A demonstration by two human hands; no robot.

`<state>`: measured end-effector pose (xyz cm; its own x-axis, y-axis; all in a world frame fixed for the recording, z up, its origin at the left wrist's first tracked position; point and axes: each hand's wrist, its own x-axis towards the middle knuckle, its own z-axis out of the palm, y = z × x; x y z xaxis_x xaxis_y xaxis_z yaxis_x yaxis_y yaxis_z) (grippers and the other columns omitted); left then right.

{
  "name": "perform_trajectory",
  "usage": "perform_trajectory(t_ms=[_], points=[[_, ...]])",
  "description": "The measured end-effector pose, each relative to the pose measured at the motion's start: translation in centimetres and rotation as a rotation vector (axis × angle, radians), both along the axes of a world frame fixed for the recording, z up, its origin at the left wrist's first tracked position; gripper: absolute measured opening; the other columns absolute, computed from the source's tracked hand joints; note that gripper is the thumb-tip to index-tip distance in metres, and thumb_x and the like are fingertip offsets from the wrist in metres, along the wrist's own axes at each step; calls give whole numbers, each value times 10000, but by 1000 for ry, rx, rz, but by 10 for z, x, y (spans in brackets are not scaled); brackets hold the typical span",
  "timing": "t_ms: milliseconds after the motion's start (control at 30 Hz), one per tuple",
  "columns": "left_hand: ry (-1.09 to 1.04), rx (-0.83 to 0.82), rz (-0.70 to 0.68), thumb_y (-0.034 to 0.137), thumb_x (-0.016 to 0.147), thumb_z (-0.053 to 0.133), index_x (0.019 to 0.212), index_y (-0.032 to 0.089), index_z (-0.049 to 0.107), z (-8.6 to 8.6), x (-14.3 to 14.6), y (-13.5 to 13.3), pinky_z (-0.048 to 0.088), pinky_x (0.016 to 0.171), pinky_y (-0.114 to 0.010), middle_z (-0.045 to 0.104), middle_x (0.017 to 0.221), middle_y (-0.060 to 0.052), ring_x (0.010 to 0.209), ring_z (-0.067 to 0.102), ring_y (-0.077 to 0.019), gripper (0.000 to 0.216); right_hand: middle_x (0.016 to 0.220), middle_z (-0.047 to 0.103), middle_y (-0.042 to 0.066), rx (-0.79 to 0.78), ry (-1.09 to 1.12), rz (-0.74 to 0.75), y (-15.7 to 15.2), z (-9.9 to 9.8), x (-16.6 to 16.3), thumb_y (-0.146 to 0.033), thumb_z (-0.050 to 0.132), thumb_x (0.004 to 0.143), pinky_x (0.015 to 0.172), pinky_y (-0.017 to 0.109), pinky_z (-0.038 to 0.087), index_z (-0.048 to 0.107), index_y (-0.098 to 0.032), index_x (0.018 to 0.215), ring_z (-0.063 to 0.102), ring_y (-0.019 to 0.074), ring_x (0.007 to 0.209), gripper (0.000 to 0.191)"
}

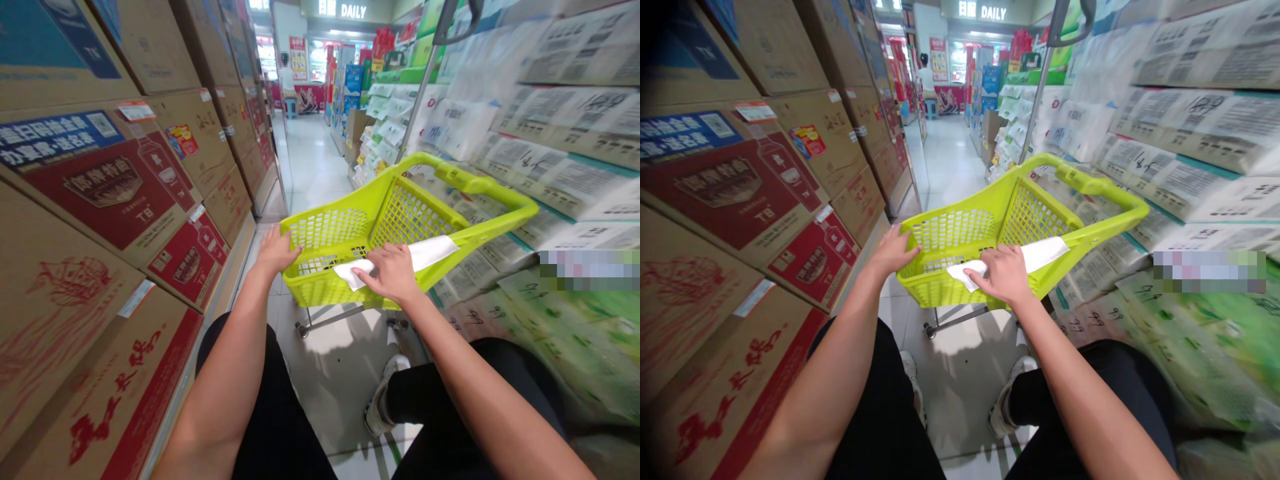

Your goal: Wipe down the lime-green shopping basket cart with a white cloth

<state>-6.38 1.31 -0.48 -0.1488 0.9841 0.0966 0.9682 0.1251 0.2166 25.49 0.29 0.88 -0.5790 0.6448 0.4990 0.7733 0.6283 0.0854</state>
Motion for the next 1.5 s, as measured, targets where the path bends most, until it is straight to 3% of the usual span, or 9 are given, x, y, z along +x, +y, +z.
perform_trajectory(t_ms=[100, 267, 367, 433, 567, 700, 867, 1200, 1500], points=[[55, 22, 2, 489, 991, 514, 1519, 60, 513, 1, -3, 3, 248, 1310, -497, 300, 1726, -257, 1625, 260, -395, 680, 787, 724, 63, -14, 39, 35, -5, -1, 11, -687, 450, 1012, 798, 417, 270, 621, -214, 751, 554, 233, 830, 566], [-27, 104, -24, 488, 970, 484, 1380, 218, 608, 17, 6, 1, 508, 1096, -474, 675, 1417, -152, 1306, 646, -359, 506, 713, 671, 48, -89, 46, 101, -9, 4, 40, -636, 371, 1051, 802, 407, 261, 571, -217, 687, 525, 213, 796, 590], [-76, 50, 75, 586, 919, 539, 1409, 232, 562, 21, 9, 5, 557, 998, -488, 730, 1304, -156, 1200, 699, -384, 605, 700, 650, 32, -155, 22, 139, -6, 10, 55, -572, 337, 1088, 822, 401, 271, 542, -218, 667, 509, 203, 790, 587], [-119, -27, 51, 569, 882, 578, 1379, 205, 590, 17, 6, 9, 554, 1018, -474, 741, 1288, -164, 1199, 705, -380, 616, 725, 655, 28, -186, 8, 138, -2, 15, 61, -512, 322, 1111, 849, 399, 285, 545, -221, 688, 508, 206, 817, 560], [-517, -173, -124, 455, 841, 594, 1191, 185, 681, 3, -5, 10, 595, 970, -389, 789, 1183, -99, 1094, 751, -318, 451, 875, 683, 47, -207, -17, 114, 9, 19, 63, -412, 269, 1133, 960, 399, 327, 605, -229, 834, 513, 229, 928, 486], [-1034, -327, 87, 427, 817, 677, 1234, 230, 674, 3, -7, -2, 652, 732, -415, 812, 992, -67, 814, 777, -296, 461, 970, 645, 63, -202, -1, 113, 17, 16, 56, -412, 238, 1135, 1114, 428, 328, 639, -230, 920, 518, 239, 1015, 490], [-1329, -386, 224, 266, 708, 721, 1303, 279, 665, 12, -5, -13, 664, 654, -430, 811, 906, -48, 718, 775, -288, 598, 968, 594, 52, -218, 85, 128, 20, 7, 47, -401, 256, 1135, 1236, 465, 253, 663, -222, 950, 528, 227, 1056, 482], [-1426, -224, 79, 167, 443, 739, 1031, 183, 727, 0, 2, -12, 626, 517, -367, 785, 755, -48, 582, 734, -284, 588, 1048, 633, 96, -282, 138, 187, 1, 7, 58, -570, 395, 1089, 1215, 538, 288, 714, -191, 1086, 547, 270, 1111, 495], [-1451, -156, 71, 183, 427, 648, 949, 171, 732, -12, 20, 5, 567, 448, -343, 745, 684, -38, 505, 680, -260, 529, 1315, 639, 165, -343, 114, 318, -70, 3, 58, -566, 448, 1072, 1268, 575, 282, 602, -165, 1405, 461, 324, 1409, 543]])
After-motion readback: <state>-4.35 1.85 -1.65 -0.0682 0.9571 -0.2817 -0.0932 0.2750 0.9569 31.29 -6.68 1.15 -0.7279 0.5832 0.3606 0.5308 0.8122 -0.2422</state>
